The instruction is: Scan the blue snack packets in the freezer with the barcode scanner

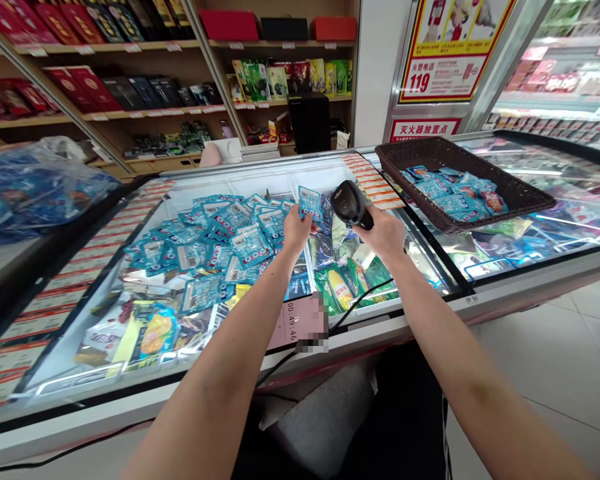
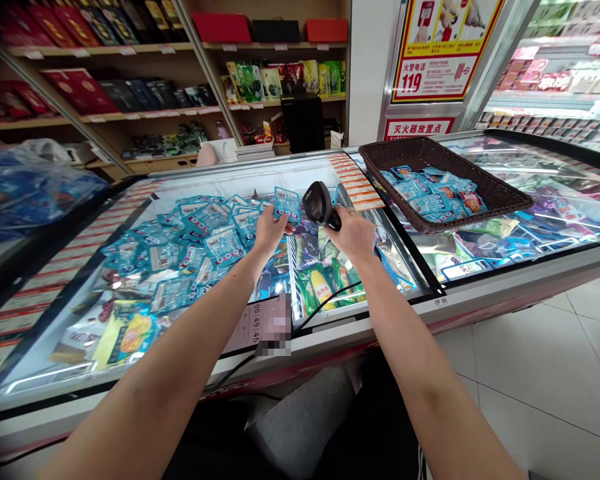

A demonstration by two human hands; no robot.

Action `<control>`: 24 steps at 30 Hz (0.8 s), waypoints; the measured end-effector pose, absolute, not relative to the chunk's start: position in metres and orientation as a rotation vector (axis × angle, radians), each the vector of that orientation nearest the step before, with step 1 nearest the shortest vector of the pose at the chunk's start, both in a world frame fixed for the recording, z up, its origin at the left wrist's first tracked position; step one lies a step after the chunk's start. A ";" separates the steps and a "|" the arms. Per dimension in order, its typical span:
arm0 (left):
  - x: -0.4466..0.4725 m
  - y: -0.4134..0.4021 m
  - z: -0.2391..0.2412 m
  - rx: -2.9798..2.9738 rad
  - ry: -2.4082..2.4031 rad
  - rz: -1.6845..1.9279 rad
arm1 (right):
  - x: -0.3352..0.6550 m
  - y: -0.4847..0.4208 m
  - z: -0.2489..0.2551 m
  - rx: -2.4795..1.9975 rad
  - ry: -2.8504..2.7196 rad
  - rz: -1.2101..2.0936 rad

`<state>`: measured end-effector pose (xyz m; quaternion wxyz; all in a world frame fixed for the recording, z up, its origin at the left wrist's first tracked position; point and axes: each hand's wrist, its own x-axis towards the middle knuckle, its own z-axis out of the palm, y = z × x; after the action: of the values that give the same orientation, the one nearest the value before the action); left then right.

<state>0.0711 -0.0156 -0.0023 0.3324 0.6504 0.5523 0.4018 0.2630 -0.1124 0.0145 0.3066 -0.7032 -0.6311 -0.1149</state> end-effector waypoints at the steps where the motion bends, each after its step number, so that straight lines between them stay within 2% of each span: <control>1: 0.069 -0.015 0.000 1.751 1.485 1.034 | 0.263 -0.113 0.015 -1.870 -1.651 -0.302; 12: 0.062 -0.030 0.012 2.408 2.052 0.929 | 0.264 -0.114 0.019 -1.874 -1.595 -0.282; 14: 0.064 -0.033 0.011 2.651 1.908 0.839 | 0.264 -0.114 0.019 -1.884 -1.579 -0.279; 18: 0.063 -0.025 0.006 2.973 1.347 0.414 | 0.266 -0.113 0.019 -1.909 -1.567 -0.259; 24: 0.062 -0.016 0.001 2.908 1.664 0.540 | 0.272 -0.110 0.018 -2.032 -1.411 -0.250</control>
<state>0.0616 -0.0160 0.0011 -0.1257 0.8500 0.4865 0.1579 0.2717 -0.1099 0.0181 0.3217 -0.7737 -0.5374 -0.0951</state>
